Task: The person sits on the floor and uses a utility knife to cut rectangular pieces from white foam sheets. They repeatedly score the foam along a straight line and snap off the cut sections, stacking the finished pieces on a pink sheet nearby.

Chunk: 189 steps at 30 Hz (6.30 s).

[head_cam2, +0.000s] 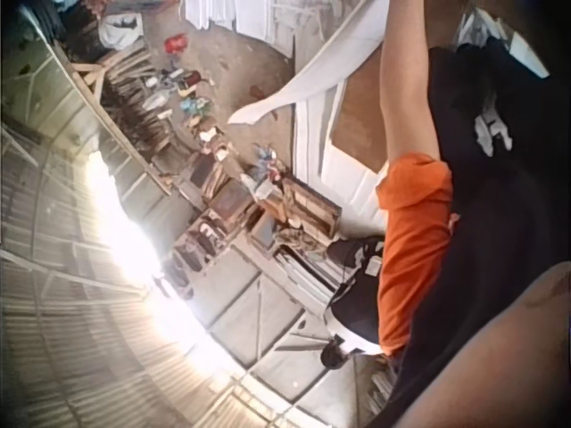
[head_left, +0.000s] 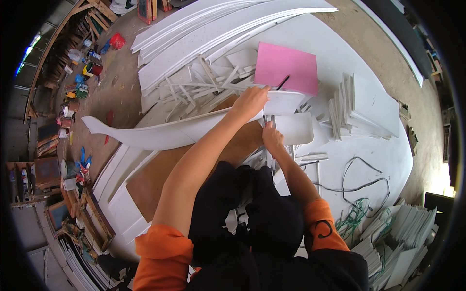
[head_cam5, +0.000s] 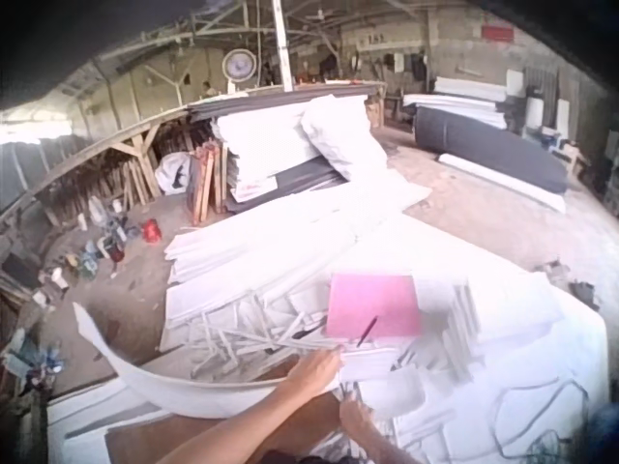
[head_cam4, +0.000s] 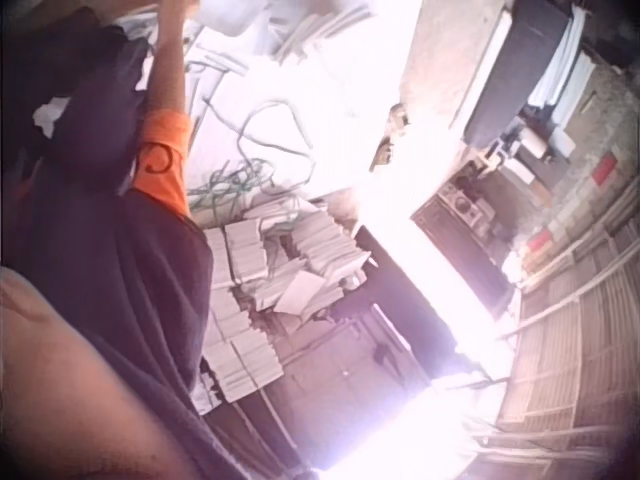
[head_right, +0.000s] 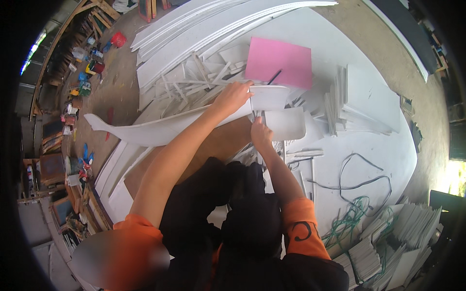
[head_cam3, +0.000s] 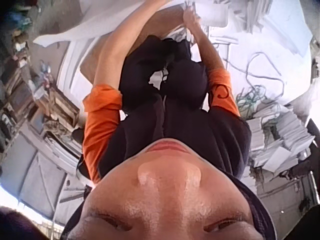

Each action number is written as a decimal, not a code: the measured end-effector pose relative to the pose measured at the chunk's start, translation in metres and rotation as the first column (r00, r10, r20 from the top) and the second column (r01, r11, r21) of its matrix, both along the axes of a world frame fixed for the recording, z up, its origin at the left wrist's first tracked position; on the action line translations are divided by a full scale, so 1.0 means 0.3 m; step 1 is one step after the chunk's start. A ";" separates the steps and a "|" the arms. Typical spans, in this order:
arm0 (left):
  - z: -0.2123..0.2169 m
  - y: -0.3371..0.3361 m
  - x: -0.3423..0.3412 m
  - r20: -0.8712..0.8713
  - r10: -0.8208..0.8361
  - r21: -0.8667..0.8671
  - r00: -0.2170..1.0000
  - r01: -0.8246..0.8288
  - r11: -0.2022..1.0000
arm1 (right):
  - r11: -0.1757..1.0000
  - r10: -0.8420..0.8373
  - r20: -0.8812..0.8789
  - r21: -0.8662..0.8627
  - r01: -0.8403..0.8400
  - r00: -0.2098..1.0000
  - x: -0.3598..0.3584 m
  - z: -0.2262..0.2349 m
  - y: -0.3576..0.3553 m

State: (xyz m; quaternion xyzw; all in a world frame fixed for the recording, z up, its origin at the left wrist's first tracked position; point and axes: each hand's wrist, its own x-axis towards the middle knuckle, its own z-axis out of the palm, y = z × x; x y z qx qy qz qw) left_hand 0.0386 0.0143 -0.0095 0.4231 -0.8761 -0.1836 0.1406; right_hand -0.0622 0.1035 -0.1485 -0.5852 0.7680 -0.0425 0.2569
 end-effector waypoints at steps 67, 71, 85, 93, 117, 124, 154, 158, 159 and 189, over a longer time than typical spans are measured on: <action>0.000 0.006 0.109 0.070 0.140 -0.335 0.988 -0.109 0.936 | 0.852 0.053 0.145 -0.522 0.031 0.988 -0.202 0.557 0.043; 0.014 0.001 0.112 0.043 0.019 -0.202 0.999 -0.010 0.979 | 0.872 0.096 0.287 -0.486 0.058 0.953 -0.116 0.513 0.065; 0.053 -0.012 0.108 0.090 0.127 0.026 0.988 -0.130 0.991 | 0.892 -0.014 -0.079 -0.451 -0.023 0.997 -0.008 0.503 0.121; 0.048 -0.019 0.098 0.073 0.161 0.042 0.984 -0.164 0.986 | 0.799 -0.070 -0.197 -0.599 -0.063 0.978 0.022 0.482 0.125; 0.064 -0.008 0.095 0.106 0.134 0.079 0.985 -0.142 0.987 | 0.887 -0.117 -0.215 -0.461 0.005 0.970 0.084 0.547 0.010; 0.025 -0.003 0.100 0.086 0.073 -0.062 0.994 -0.068 0.996 | 0.925 -0.095 -0.207 -0.380 0.009 0.974 0.083 0.524 -0.056; -0.011 0.042 0.098 -0.023 -0.016 -0.142 1.000 0.012 0.990 | 0.986 0.000 -0.077 0.167 0.013 0.997 0.059 0.642 -0.076; 0.013 0.049 0.086 0.004 0.021 -0.072 1.000 -0.021 0.997 | 0.998 -0.002 -0.076 0.061 0.007 0.997 0.056 0.586 -0.081; 0.012 0.048 0.088 0.009 0.023 -0.073 1.000 -0.023 0.997 | 0.998 -0.005 -0.075 0.058 0.009 0.997 0.057 0.579 -0.091; 0.045 -0.020 0.043 0.059 0.083 0.117 0.995 -0.090 0.989 | 0.996 0.023 -0.141 -0.085 -0.036 0.990 0.062 0.572 0.046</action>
